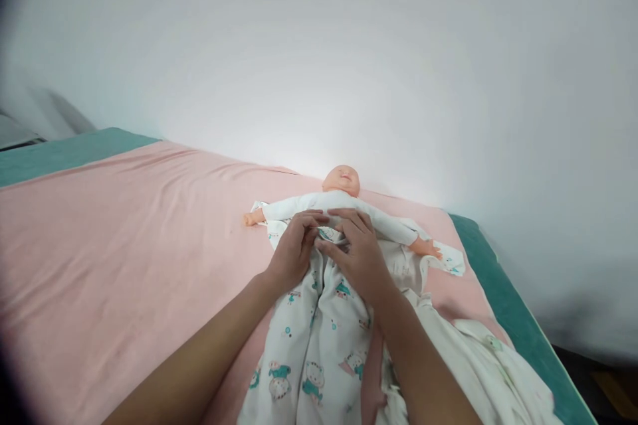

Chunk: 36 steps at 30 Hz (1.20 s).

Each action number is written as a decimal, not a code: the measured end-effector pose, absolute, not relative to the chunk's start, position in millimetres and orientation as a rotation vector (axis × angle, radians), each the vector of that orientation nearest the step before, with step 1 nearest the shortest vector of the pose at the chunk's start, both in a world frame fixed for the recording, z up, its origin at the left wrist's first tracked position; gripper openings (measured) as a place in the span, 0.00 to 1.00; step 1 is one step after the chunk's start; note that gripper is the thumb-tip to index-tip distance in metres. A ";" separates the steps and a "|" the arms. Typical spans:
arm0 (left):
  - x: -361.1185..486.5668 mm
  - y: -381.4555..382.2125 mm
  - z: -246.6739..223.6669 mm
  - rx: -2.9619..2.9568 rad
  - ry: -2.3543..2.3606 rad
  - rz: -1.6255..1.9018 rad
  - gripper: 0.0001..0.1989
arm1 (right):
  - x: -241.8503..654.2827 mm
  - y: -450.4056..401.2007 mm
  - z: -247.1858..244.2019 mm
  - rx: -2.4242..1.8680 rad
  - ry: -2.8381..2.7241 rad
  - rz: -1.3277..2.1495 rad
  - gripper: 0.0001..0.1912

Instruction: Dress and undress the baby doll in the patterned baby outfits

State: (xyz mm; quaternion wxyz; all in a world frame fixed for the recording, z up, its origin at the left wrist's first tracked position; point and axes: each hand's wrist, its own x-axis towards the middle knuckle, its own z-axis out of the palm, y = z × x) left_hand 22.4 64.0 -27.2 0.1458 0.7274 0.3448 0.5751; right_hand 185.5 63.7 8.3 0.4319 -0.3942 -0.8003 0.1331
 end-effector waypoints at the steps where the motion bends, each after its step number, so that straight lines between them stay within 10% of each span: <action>1: 23.5 64.5 -28.1 2.086 1.009 1.677 0.06 | 181.8 61.0 9.4 -0.969 -1.985 0.321 0.11; 36: -18.4 6.1 -51.0 1.981 1.558 1.162 0.15 | 216.1 34.5 -10.5 -1.222 -2.032 -0.264 0.26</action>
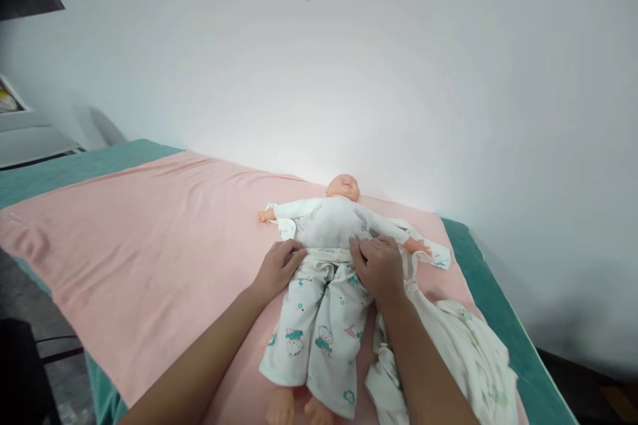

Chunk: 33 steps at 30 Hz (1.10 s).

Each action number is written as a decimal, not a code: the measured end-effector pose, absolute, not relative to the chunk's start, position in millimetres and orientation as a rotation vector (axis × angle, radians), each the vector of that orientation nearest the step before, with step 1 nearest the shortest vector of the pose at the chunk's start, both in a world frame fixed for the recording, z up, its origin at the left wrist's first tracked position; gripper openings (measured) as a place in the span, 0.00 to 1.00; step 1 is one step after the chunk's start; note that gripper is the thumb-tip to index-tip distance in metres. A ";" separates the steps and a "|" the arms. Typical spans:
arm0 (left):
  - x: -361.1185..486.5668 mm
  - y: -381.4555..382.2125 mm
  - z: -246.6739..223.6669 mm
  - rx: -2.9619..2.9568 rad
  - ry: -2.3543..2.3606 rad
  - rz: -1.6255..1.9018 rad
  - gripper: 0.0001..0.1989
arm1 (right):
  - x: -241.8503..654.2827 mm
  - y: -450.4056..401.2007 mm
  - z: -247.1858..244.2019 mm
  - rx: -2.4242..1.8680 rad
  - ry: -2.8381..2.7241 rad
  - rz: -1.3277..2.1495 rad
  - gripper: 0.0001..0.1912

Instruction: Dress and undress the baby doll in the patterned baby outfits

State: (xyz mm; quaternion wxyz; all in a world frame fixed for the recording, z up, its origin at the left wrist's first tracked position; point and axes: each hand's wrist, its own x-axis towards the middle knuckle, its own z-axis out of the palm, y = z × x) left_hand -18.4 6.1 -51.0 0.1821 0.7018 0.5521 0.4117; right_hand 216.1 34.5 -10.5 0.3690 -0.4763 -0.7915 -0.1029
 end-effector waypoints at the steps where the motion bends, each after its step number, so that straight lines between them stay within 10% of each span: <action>1: -18.3 7.3 -50.7 2.006 1.555 1.160 0.15 | 219.6 32.8 -12.8 -1.231 -2.023 -0.294 0.26; 26: -5.7 50.7 -52.0 1.794 1.308 1.254 0.16 | 249.6 29.1 -33.6 -1.331 -1.638 0.925 0.22; 33: -7.7 41.0 -51.8 2.008 1.679 1.338 0.14 | 243.8 21.2 -26.7 -1.645 -1.812 0.567 0.21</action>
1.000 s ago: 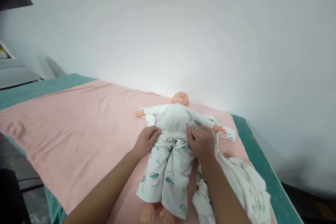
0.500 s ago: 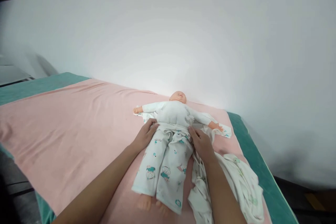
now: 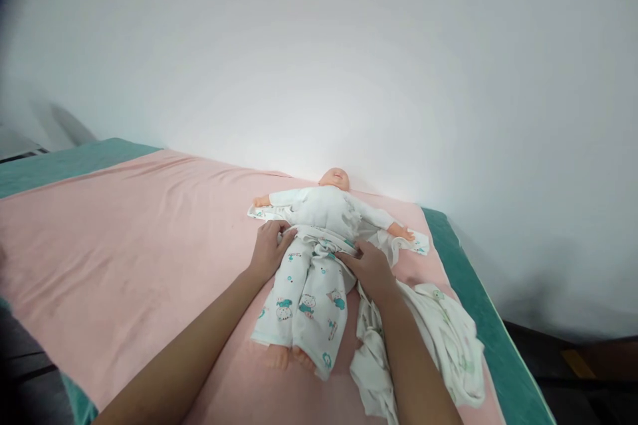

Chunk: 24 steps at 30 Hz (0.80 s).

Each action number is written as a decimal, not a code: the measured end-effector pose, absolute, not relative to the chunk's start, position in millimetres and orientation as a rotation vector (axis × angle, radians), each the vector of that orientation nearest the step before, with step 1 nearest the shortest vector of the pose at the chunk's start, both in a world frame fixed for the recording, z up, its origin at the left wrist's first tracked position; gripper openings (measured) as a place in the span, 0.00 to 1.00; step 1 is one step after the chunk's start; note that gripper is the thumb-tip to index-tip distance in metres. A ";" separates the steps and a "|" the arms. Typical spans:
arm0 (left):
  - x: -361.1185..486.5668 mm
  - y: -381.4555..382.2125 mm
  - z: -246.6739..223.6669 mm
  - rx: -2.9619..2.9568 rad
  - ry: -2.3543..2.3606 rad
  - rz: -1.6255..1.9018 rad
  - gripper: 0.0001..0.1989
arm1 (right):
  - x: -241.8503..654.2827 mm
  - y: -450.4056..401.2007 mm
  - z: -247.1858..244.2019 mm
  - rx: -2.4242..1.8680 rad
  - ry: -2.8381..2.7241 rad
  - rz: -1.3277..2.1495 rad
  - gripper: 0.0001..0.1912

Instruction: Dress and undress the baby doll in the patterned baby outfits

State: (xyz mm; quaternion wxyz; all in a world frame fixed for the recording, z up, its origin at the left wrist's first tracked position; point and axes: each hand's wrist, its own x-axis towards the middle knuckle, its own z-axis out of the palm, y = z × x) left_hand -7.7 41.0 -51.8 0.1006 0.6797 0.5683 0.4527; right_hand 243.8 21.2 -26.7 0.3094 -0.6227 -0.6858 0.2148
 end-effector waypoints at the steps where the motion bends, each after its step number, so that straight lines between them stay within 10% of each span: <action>1: -8.3 35.6 -51.2 2.001 1.689 1.360 0.14 | 242.4 20.6 -26.3 -1.674 -1.831 0.455 0.22; 10: -7.9 -33.7 -54.6 1.812 1.545 1.524 0.11 | 227.7 9.0 -20.3 -1.471 -1.908 -0.171 0.05; 16: -1.4 -31.7 -59.2 1.935 1.283 1.420 0.21 | 214.5 -7.4 -17.1 -1.118 -1.979 0.172 0.17; 24: -4.4 -33.5 -54.6 2.146 1.225 1.366 0.04 | 212.5 -73.5 4.1 -1.337 -2.245 0.654 0.09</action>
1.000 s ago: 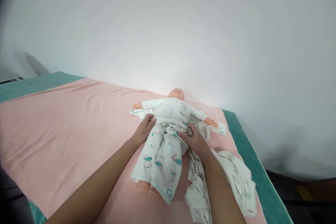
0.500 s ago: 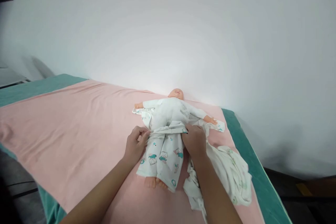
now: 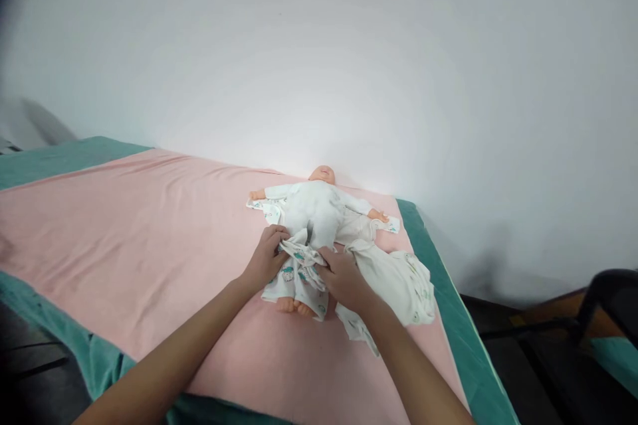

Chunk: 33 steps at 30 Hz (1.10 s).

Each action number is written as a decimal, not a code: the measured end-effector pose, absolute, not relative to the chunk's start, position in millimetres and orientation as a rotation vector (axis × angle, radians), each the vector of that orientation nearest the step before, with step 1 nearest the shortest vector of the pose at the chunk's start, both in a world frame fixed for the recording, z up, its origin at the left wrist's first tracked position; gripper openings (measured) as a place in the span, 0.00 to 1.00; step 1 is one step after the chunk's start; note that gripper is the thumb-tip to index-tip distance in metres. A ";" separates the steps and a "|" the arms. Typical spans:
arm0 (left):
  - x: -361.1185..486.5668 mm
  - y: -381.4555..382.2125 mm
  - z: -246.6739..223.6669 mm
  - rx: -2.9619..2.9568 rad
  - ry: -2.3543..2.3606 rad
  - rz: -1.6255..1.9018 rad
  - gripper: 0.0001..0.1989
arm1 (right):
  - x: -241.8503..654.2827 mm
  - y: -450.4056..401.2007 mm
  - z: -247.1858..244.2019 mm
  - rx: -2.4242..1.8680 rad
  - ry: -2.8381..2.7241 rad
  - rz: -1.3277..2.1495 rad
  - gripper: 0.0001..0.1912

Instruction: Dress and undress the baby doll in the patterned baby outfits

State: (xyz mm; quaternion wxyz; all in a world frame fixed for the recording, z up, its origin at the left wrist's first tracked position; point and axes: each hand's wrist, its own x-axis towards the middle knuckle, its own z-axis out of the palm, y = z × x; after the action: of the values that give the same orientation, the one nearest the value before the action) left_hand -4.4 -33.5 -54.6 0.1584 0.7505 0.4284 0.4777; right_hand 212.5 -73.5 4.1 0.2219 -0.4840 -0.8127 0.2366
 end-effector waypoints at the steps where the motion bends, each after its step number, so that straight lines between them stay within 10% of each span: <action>1: -6.1 -36.4 -53.9 2.157 1.230 1.344 0.04 | 212.4 -82.4 9.3 -1.340 -2.274 0.679 0.11; 8: -12.1 -79.4 -51.3 1.949 1.312 1.167 0.07 | 197.8 -123.6 23.7 -1.498 -2.453 0.571 0.46; 15: -15.5 -123.2 -26.5 1.609 1.207 1.095 0.08 | 176.0 -134.2 27.8 -1.630 -2.442 0.395 0.24; 33: -80.4 -140.2 87.8 1.703 0.907 0.291 0.13 | 176.4 -151.7 125.4 -1.565 -2.601 1.005 0.17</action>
State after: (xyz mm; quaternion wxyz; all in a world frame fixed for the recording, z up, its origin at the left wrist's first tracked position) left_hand -80.4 -140.2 87.8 0.5608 0.7226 0.3848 0.1234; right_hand 176.4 -151.7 125.4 -0.0279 -0.4892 -0.8132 0.3140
